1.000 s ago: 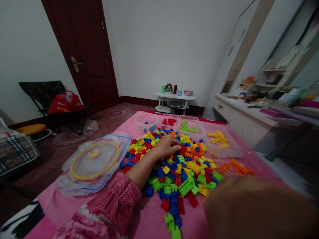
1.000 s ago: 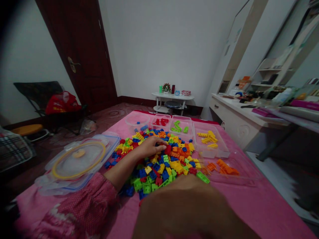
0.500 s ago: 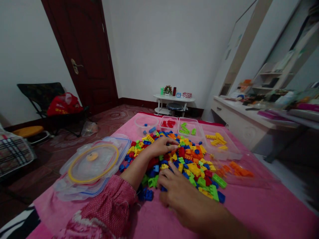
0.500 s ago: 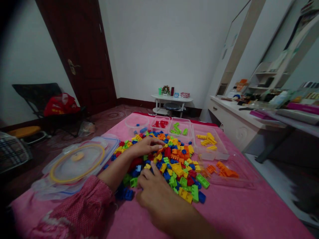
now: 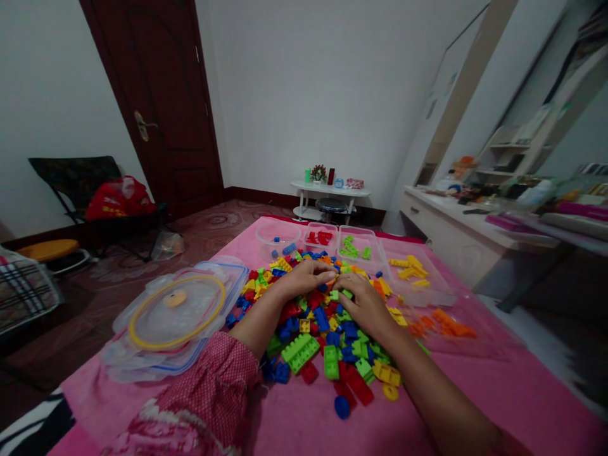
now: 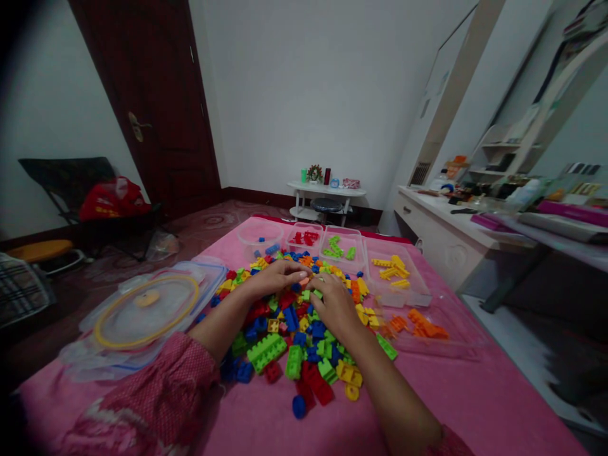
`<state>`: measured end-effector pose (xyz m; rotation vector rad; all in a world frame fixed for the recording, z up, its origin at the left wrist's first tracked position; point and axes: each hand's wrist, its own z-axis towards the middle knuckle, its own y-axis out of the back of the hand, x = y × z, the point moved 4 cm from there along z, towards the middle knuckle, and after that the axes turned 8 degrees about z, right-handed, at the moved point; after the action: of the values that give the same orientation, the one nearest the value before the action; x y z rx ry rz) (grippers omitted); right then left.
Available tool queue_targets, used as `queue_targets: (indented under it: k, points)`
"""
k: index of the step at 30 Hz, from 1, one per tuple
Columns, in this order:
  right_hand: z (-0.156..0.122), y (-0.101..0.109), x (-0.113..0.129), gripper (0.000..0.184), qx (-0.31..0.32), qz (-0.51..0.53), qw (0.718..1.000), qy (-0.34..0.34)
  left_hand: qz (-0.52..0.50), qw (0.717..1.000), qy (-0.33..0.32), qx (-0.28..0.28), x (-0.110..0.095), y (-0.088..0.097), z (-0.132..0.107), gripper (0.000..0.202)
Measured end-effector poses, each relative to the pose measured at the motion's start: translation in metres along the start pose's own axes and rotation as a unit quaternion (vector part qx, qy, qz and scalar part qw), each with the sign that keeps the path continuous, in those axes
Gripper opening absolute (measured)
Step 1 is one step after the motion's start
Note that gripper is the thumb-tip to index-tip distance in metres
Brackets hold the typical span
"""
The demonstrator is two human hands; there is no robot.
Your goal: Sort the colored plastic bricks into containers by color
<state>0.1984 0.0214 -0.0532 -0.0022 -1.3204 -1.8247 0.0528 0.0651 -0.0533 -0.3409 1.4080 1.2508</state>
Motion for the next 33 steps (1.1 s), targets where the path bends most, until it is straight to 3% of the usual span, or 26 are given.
queue_targets:
  k: [3, 6, 9, 12, 17, 23, 29, 33]
  points:
    - [0.004, 0.01, 0.016, 0.031, -0.043, -0.019, 0.999, -0.013, -0.029, 0.999, 0.014, -0.042, 0.002, 0.006, -0.001, 0.039]
    - [0.003, 0.019, 0.055, 0.039, -0.052, -0.018, 0.998, 0.036, -0.052, 0.995, 0.026, -0.075, 0.006, 0.011, -0.003, 0.043]
    - [-0.01, 0.005, 0.094, 0.036, 0.079, 0.008, 0.995, 0.06, -0.085, 0.99, 0.064, -0.095, 0.011, 0.013, -0.004, 0.043]
    - [-0.032, -0.019, 0.113, 0.027, 0.196, 0.003, 0.979, 0.053, -0.115, 0.982, 0.1, -0.109, 0.012, 0.013, -0.003, 0.042]
    - [-0.053, -0.044, 0.109, 0.034, 0.216, 0.006, 0.976, 0.024, -0.121, 0.977, 0.113, -0.132, 0.003, 0.016, -0.004, 0.036]
    - [-0.051, -0.049, 0.105, 0.029, 0.188, -0.025, 0.981, -0.031, -0.094, 0.983, 0.092, -0.13, -0.003, 0.014, -0.003, 0.03]
    - [-0.039, -0.043, 0.098, 0.017, 0.165, -0.046, 0.985, -0.032, -0.093, 0.984, 0.073, -0.132, -0.003, 0.01, -0.001, 0.028]
    - [-0.02, -0.019, 0.074, 0.021, 0.106, -0.006, 0.992, -0.07, -0.074, 0.985, 0.07, -0.143, -0.001, 0.012, -0.002, 0.03]
